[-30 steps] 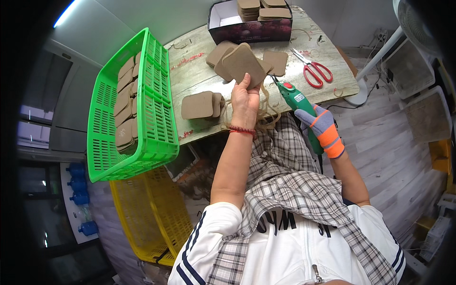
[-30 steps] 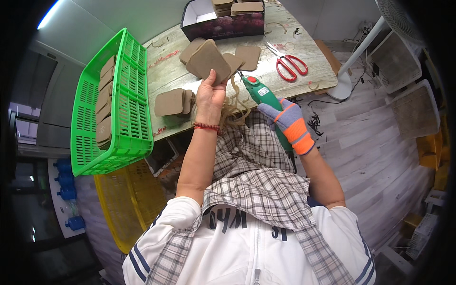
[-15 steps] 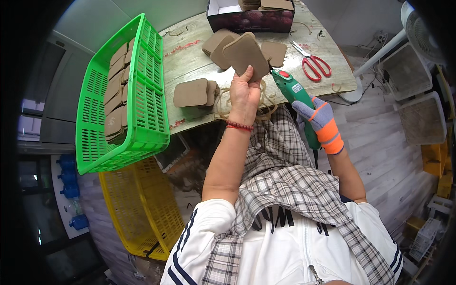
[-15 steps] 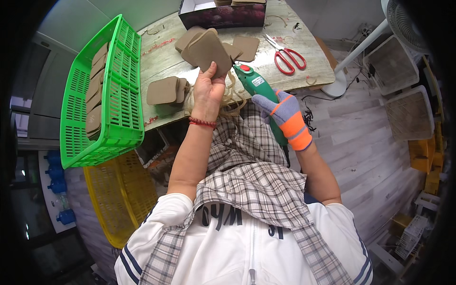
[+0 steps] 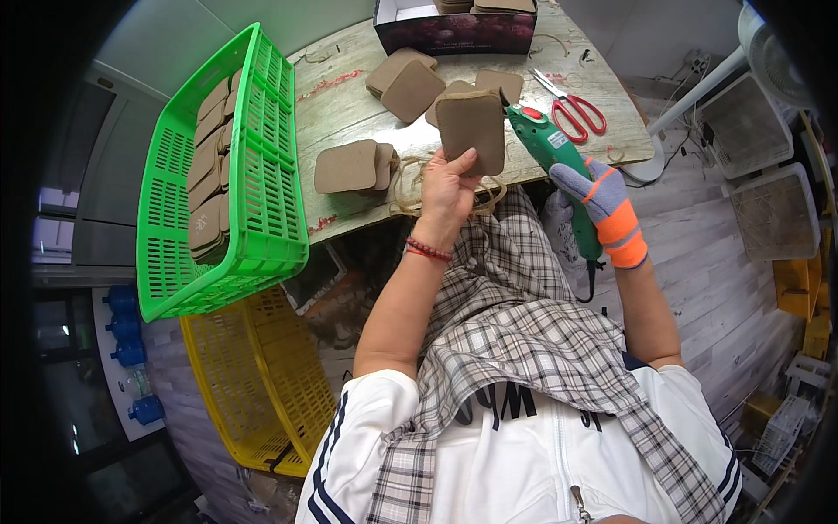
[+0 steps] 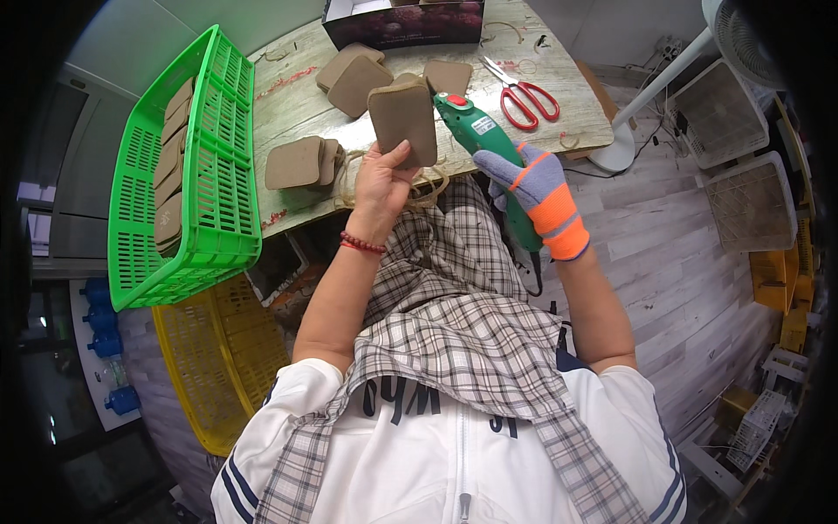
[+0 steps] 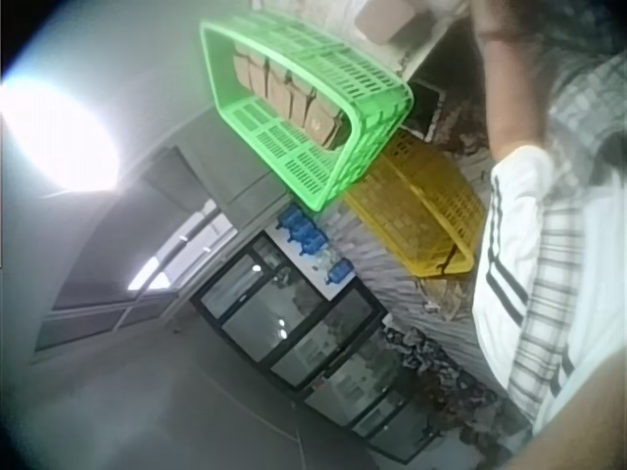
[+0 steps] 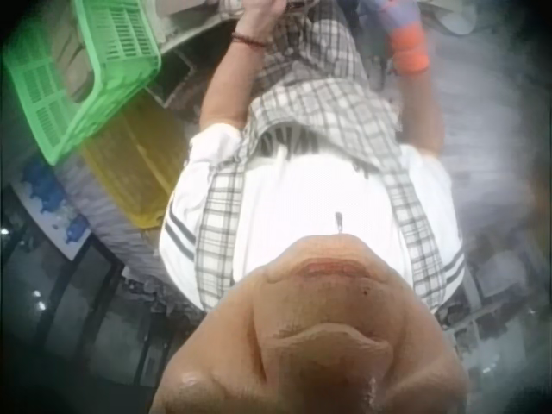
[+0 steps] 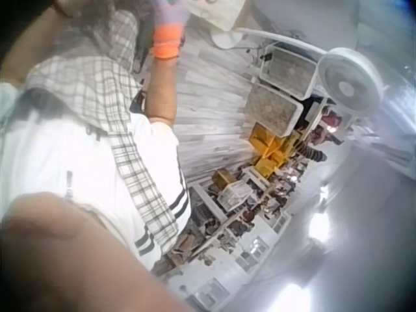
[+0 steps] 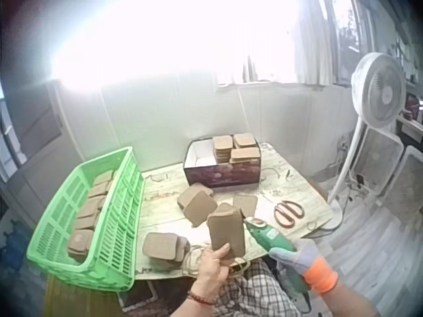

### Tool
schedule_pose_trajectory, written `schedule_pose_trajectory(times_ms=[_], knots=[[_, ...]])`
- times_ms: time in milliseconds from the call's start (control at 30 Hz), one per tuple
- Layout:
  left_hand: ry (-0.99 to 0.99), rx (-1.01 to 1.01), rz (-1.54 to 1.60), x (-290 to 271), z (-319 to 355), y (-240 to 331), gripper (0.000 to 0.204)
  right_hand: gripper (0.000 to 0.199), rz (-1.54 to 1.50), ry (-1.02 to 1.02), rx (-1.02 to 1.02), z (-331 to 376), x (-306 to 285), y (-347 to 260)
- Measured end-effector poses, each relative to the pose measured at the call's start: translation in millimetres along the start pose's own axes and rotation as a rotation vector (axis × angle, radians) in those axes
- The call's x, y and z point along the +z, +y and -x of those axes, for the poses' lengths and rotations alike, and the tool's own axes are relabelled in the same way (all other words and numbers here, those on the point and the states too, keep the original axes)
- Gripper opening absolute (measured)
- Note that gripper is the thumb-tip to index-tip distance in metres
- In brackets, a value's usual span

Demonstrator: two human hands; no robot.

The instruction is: The person uses a rotary tool to trim the edges of stacked cardboard pieces. They hold each piece with the left hand and guide the tool along the perimeter with the right hand, then place the finished pieces into a green basket.

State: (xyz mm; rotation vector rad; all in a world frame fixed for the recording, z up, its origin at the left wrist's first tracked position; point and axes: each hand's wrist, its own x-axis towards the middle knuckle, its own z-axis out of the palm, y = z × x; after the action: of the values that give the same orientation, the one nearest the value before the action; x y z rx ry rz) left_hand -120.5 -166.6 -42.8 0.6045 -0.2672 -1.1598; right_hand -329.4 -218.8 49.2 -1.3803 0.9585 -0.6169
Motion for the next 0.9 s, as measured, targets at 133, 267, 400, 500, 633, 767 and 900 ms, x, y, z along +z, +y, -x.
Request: schedule_pose_trajectory(times_ms=[133,267,400,500,633,767,900], knots=[[-0.069,-0.021,-0.176,-10,3,26,0.027,0.030,0.073,-0.072,0.043,2,-16,1],[-0.120,-0.090,-0.421,-25,2,58,0.029,0.028,0.276,-0.177,0.007,8,-28,-5],[-0.154,-0.176,-0.610,-23,6,79,0.033,0.028,0.304,-0.212,0.009,13,-27,-2],[-0.171,-0.267,-0.656,-24,11,83,0.034,0.028,0.327,-0.206,0.017,14,-21,0],[-0.184,-0.332,-0.638,-26,21,77,0.034,0.027,0.336,-0.199,0.004,14,-10,-3],[-0.137,-0.364,-0.790,-23,24,83,0.034,0.028,0.328,-0.205,0.009,9,-7,-2],[-0.161,-0.128,-0.969,-18,24,97,0.030,0.030,0.275,-0.253,0.023,10,-7,-6]])
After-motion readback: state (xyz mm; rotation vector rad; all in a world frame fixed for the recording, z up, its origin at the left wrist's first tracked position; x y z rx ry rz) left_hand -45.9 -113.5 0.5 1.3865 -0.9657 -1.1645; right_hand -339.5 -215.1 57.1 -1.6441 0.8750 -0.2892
